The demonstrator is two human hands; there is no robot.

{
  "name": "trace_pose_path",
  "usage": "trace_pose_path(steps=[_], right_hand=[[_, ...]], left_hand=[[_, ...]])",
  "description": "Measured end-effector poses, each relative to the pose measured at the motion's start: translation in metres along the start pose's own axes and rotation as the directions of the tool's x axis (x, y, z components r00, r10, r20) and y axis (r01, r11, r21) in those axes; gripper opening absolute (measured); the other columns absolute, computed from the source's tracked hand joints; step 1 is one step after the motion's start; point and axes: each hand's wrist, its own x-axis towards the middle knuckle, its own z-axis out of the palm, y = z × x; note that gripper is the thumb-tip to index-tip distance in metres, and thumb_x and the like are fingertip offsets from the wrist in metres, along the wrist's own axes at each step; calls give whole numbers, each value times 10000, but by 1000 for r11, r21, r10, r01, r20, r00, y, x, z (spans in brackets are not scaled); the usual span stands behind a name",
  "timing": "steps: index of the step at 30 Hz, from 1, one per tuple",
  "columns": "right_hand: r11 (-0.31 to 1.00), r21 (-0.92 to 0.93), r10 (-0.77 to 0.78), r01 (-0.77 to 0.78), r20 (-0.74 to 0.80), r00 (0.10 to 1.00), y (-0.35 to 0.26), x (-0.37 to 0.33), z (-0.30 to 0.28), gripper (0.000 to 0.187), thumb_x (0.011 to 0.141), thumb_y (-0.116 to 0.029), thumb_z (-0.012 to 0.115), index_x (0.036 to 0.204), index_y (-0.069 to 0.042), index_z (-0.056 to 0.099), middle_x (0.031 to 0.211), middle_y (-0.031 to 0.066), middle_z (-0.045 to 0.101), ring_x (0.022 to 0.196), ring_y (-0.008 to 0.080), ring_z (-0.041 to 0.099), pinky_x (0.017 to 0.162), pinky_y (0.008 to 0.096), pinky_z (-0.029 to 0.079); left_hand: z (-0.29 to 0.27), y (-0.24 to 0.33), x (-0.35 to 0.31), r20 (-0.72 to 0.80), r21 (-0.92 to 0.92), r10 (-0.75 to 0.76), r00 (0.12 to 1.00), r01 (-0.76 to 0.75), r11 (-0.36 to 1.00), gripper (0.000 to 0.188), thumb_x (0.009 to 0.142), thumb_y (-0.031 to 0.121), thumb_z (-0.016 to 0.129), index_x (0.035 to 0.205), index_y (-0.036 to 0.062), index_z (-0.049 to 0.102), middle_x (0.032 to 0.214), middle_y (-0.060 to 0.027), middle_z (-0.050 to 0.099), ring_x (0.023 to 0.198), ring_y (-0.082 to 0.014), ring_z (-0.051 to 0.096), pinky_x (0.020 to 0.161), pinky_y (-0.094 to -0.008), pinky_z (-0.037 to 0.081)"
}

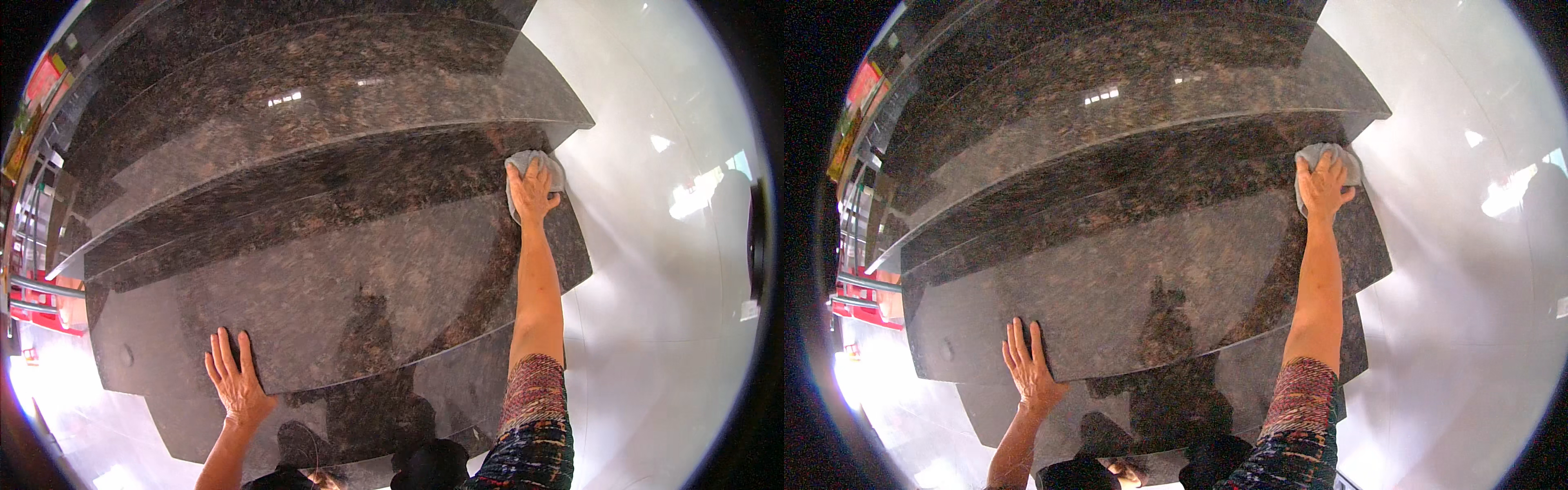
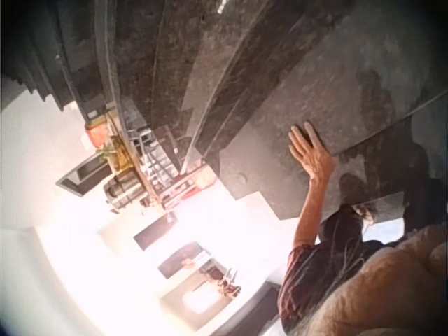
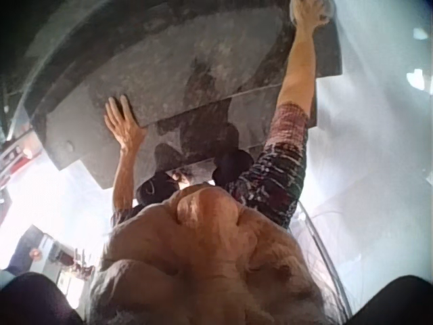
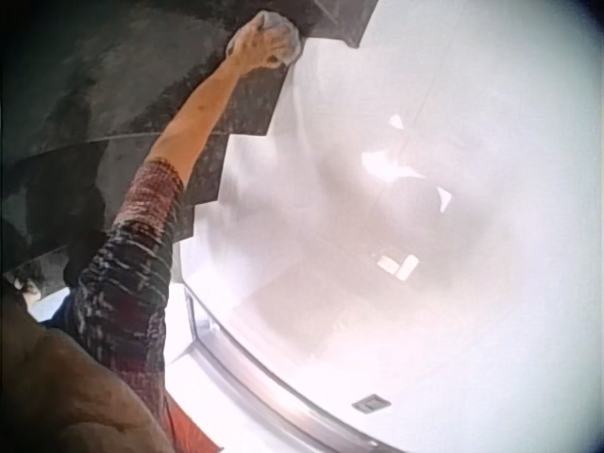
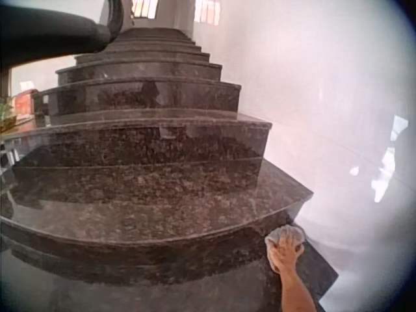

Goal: The person wipes a white wall with a cloth, then moves to a staircase and wipes each step. The person uses a cloth to clean the surfaces.

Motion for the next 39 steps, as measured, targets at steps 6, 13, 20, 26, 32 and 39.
trace_pose_path(steps=[6,13,20,26,32,39], right_hand=[[806,3,-591,592,62,805,-11,-39,13,701,852,-537,495,1399,-116,370,1454,144,331,1363,265,277,1050,573,165],[965,44,-259,260,-35,965,30,15,-3,688,823,-557,545,1351,-138,409,1404,118,400,1318,276,351,990,632,226],[980,-43,-196,195,-6,981,66,11,0,709,842,-613,473,1398,-183,377,1456,98,352,1332,257,336,1013,616,183],[969,-18,-244,244,7,970,129,-23,-17,729,839,-615,469,1408,-172,366,1473,63,340,1328,242,347,1025,579,181],[980,-105,-174,170,-27,984,128,-73,-33,726,834,-613,489,1399,-169,381,1435,110,371,1319,288,342,988,565,241],[950,-18,-311,311,4,950,62,-141,-38,717,840,-627,464,1399,-183,385,1441,180,329,1329,342,292,993,523,234]], left_hand=[[-2,2,-4,3,16,-40,999,40,999,1113,507,206,797,1437,23,213,1498,-258,130,1401,-414,105,1110,-544,75],[5,4,-3,-87,50,10,996,-6,999,1108,505,202,795,1437,34,219,1500,-244,150,1399,-405,129,1111,-543,91],[8,4,-7,-126,102,25,992,-12,995,1126,472,172,794,1439,47,231,1494,-224,187,1390,-392,170,1111,-513,137],[13,2,-8,-189,81,56,980,-41,996,1096,480,133,780,1438,59,254,1493,-204,206,1386,-383,189,1110,-506,147],[11,1,-12,-182,69,32,983,-19,997,1070,487,101,756,1436,58,264,1496,-195,215,1392,-379,182,1115,-504,141],[14,2,-13,-234,15,84,969,-83,996,1078,453,100,796,1420,97,319,1504,-166,223,1391,-376,191,1117,-522,153]])
